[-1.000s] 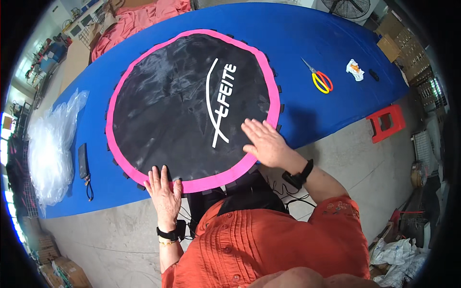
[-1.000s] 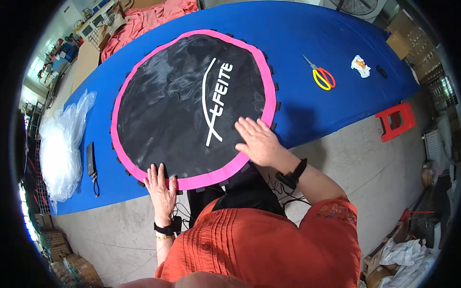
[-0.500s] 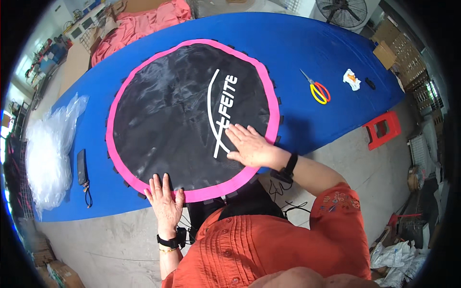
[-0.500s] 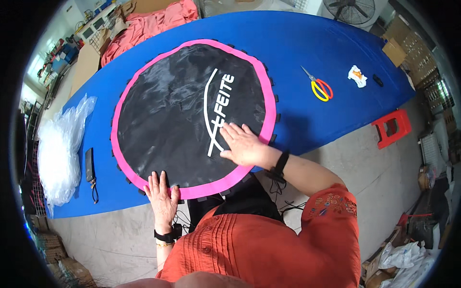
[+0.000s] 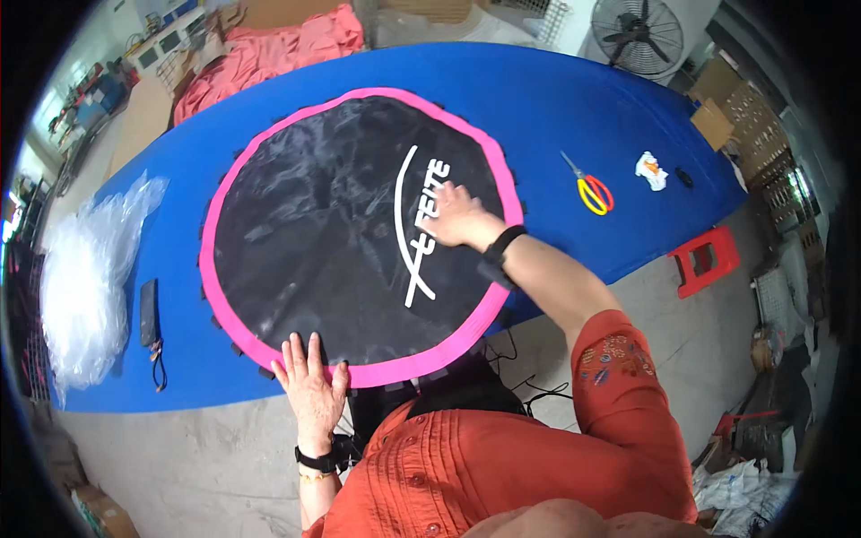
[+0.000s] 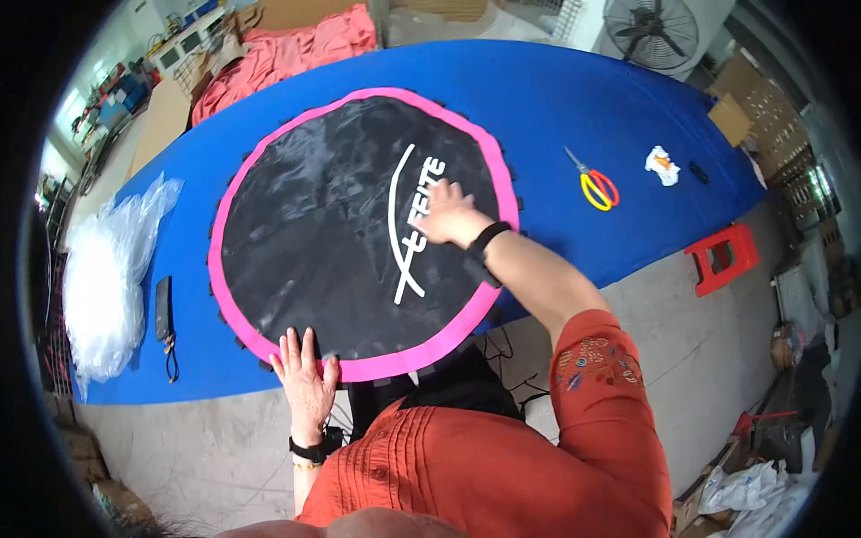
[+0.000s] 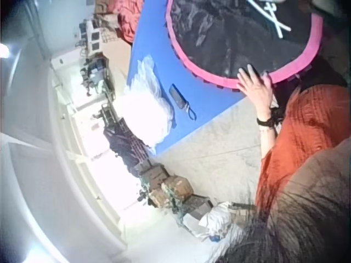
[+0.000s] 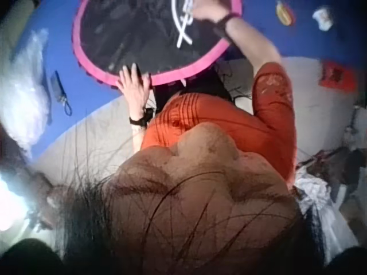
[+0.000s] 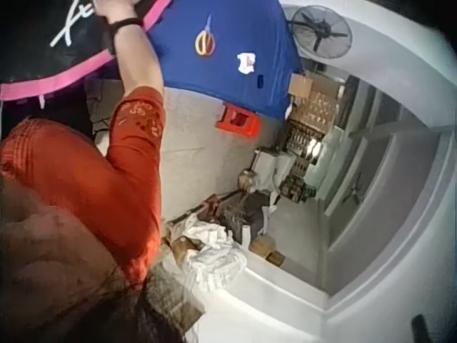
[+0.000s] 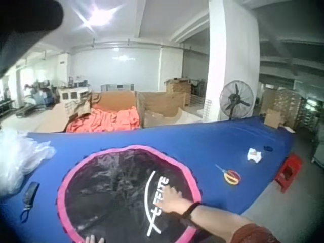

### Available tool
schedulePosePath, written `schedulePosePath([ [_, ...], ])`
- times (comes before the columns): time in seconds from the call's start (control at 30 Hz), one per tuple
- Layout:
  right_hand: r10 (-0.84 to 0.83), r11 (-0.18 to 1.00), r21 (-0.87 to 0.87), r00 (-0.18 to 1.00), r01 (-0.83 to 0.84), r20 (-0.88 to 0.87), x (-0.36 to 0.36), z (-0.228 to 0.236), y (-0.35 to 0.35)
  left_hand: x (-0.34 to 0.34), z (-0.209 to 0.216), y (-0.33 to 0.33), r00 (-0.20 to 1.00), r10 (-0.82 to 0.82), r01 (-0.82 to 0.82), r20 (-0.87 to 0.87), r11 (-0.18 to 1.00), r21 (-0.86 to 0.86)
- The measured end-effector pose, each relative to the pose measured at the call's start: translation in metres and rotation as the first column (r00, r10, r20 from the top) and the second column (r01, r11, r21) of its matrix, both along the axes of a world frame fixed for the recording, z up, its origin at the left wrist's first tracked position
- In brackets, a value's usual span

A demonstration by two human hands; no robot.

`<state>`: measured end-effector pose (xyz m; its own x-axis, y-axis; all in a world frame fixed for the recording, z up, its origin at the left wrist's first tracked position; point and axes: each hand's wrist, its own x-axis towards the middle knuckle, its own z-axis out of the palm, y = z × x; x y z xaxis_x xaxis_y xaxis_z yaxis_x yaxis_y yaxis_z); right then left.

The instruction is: Inspecting and smoothing out a circular foldable fabric item on a workbench.

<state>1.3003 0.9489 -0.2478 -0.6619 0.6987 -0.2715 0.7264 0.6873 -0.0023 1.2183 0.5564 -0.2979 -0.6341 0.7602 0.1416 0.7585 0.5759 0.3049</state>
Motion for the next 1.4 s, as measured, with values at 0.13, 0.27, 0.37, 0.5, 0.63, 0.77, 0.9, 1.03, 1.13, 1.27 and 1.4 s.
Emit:
schedulePosePath([
  [0.13, 0.194, 0.978, -0.058, 0.979, -0.198, -0.060, -0.022, -0.009, -0.039, 0.000, 0.002, -0.001, 1.000, 0.001, -0.002, -0.007, 1.000, -0.012],
  [0.27, 0.127, 0.975, -0.161, 0.980, -0.152, -0.152, -0.032, -0.005, -0.026, -0.001, -0.004, -0.003, 1.000, 0.001, 0.000, 0.004, 1.000, -0.030],
  [0.37, 0.021, 0.980, -0.190, 0.980, -0.059, -0.197, -0.034, -0.015, 0.011, 0.000, 0.000, -0.003, 1.000, 0.006, -0.005, 0.021, 0.998, -0.058],
  [0.5, -0.075, 0.981, -0.193, 0.976, 0.035, -0.206, -0.033, -0.018, 0.037, 0.002, 0.000, -0.001, 1.000, -0.003, 0.004, 0.020, 0.998, -0.059],
  [0.63, -0.007, 0.984, -0.178, 0.989, -0.020, -0.151, -0.033, -0.019, 0.011, 0.000, -0.001, -0.001, 1.000, 0.001, 0.000, 0.013, 0.998, -0.063],
  [0.77, 0.146, 0.969, -0.192, 0.986, -0.158, -0.077, -0.026, -0.003, -0.027, -0.001, 0.000, -0.003, 1.000, 0.007, -0.006, 0.018, 0.998, -0.061],
  [0.9, 0.084, 0.974, -0.194, 0.984, -0.113, -0.155, -0.024, -0.008, 0.001, -0.002, -0.004, -0.003, 1.000, -0.002, 0.002, 0.010, 0.998, -0.063],
  [1.03, -0.065, 0.983, -0.180, 0.980, 0.031, -0.186, -0.026, -0.019, 0.042, -0.002, -0.004, 0.001, 1.000, -0.009, 0.010, 0.015, 0.998, -0.070],
  [1.13, -0.069, 0.977, -0.209, 0.984, 0.034, -0.164, -0.031, -0.018, 0.042, -0.002, -0.004, -0.004, 1.000, 0.007, -0.006, 0.015, 0.998, -0.064],
  [1.27, -0.014, 0.980, -0.198, 0.995, -0.006, -0.100, -0.024, -0.010, 0.019, -0.001, -0.001, -0.003, 1.000, 0.008, -0.007, 0.015, 0.999, -0.042],
  [1.4, 0.044, 0.984, -0.169, 0.998, -0.052, -0.050, -0.023, -0.007, 0.016, 0.000, -0.003, -0.004, 1.000, 0.007, -0.007, -0.004, 1.000, -0.029],
])
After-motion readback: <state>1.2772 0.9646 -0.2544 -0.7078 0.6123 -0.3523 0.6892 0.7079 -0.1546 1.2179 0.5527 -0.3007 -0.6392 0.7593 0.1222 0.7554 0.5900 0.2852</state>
